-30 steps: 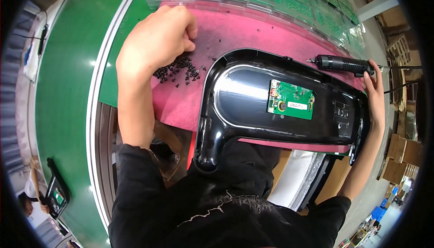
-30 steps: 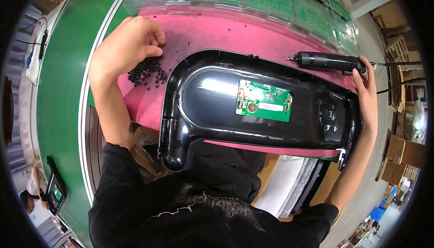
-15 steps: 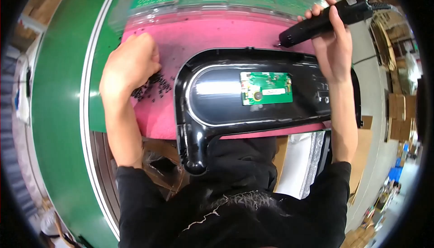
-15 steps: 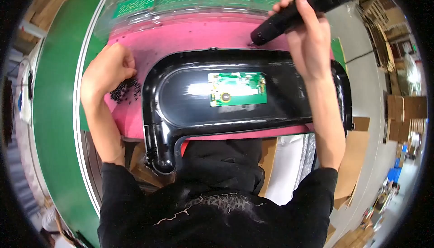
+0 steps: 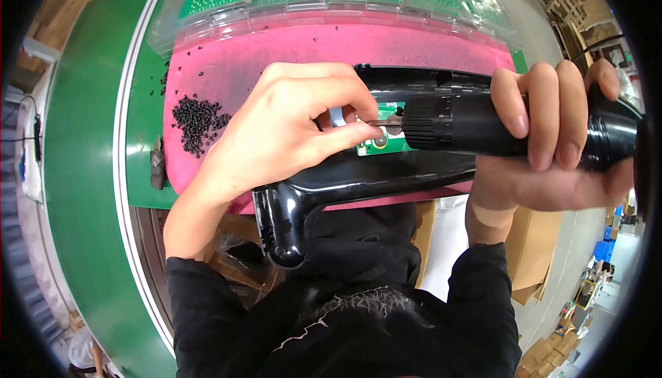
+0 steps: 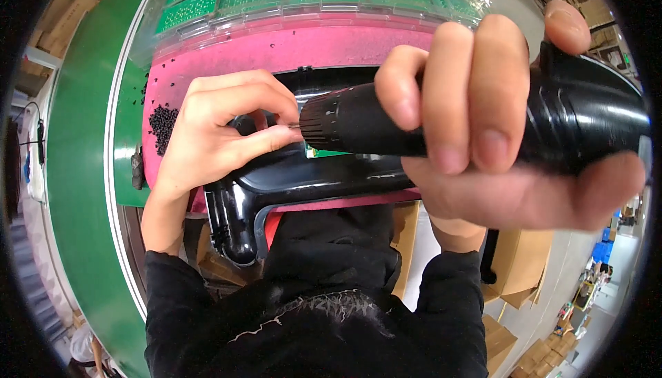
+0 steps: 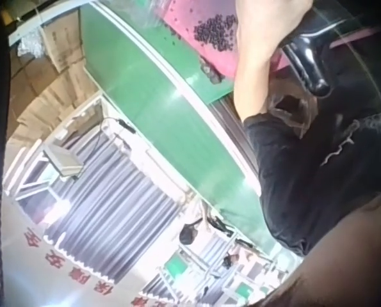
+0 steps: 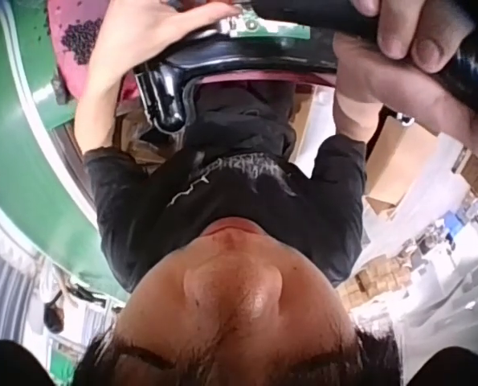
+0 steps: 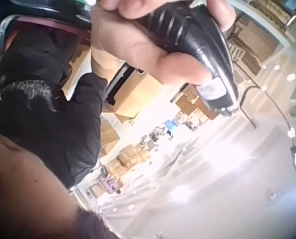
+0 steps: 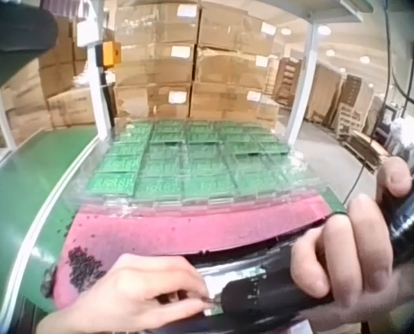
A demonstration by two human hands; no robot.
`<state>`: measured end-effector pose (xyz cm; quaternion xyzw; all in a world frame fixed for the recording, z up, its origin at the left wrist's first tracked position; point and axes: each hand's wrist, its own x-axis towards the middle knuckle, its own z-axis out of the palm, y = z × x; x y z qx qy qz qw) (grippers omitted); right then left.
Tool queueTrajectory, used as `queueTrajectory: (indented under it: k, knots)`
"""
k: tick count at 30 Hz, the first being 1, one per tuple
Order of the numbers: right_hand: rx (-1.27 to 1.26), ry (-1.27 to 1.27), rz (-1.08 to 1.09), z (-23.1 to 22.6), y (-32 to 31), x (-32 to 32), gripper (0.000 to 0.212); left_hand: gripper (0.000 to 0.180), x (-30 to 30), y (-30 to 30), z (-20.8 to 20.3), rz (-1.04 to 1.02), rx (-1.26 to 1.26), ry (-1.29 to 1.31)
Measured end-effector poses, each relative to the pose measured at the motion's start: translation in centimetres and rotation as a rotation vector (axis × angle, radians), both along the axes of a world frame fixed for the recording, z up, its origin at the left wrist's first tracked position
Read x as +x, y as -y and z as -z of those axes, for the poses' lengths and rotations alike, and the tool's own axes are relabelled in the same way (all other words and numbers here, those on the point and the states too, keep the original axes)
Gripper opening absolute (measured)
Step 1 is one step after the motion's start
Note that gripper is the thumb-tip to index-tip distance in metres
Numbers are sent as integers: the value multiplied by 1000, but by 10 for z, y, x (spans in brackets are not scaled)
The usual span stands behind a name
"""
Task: Assembling circuit boards into plastic product housings using an electric screwdriver.
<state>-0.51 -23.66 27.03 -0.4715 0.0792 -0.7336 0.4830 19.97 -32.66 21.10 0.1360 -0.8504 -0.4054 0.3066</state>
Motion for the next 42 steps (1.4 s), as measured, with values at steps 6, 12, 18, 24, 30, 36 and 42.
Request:
queueTrajectory:
  k: [6, 12, 18, 24, 30, 36, 42]
  knots:
    - [-70, -349, 72, -5, -2, 4, 55, 15, -2, -2, 9, -4, -77, -81]
    - [-109, -404, 73, 3, -4, -5, 60, 15, 1, -5, 1, -48, -3, 41]
    - [-86, -372, -14, 9, -3, -8, 57, 19, -6, -6, 5, 168, 259, -32]
    - [-118, -395, -142, 5, 1, -15, 56, 11, -8, -4, 7, 231, 349, -43]
    - [-110, -422, -44, 7, -4, -11, 60, 6, -8, -8, 9, 36, 184, -138]
    - [-21, -558, 311, 23, -2, -30, 59, 9, -8, -4, 15, -116, -137, -45]
    - [129, -494, 361, 38, 1, -43, 45, 13, -11, -7, 19, 124, -187, 165]
